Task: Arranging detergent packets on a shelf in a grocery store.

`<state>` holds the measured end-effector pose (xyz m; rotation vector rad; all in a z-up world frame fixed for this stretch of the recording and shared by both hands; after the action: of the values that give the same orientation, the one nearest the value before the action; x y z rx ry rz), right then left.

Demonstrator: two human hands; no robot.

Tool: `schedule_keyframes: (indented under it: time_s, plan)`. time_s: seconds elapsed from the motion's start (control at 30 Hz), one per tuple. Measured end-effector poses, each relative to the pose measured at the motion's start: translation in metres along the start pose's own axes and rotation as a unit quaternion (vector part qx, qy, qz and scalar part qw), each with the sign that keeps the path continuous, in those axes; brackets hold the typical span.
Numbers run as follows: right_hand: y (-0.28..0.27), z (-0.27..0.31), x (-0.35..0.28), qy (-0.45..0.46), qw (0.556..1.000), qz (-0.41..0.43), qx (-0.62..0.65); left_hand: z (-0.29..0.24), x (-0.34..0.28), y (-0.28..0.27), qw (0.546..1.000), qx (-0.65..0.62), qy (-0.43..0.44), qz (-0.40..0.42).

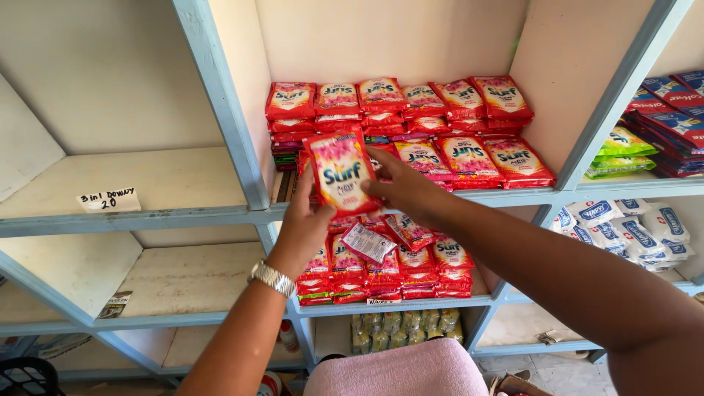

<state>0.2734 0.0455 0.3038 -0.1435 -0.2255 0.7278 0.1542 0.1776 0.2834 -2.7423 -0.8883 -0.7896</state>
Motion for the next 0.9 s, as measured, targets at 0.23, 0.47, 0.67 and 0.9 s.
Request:
schedule_keyframes:
  time_s: [0.23,0.47,0.67,0.9]
  plan:
    - [0.019,0.015,0.036,0.040,0.994,-0.012,0.101,0.028,0.066,-0.027,0.974,0.214,-0.003,-0.066]
    - [0.023,0.005,0.051,0.058,0.997,0.034,0.041,0.051,0.076,-0.034,0.990,0.110,-0.027,-0.084]
    - [0.024,0.025,0.049,0.014,0.995,0.040,-0.086,0.060,0.073,-0.039,0.988,0.052,-0.090,-0.114]
    - [0.000,0.041,0.040,-0.409,0.812,-0.020,-0.416,0.021,0.064,-0.035,0.890,0.373,0.206,-0.161]
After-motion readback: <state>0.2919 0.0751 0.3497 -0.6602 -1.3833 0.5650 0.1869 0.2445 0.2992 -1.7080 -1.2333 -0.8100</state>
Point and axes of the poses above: each hand's wrist, its own x-axis towards the middle knuckle, its own y-axis out of the palm, z = x × y, the point moved 8 cm from there along x, towards the middle knuckle, and after that the axes turned 11 degrees about -z, right-handed, at the moved point
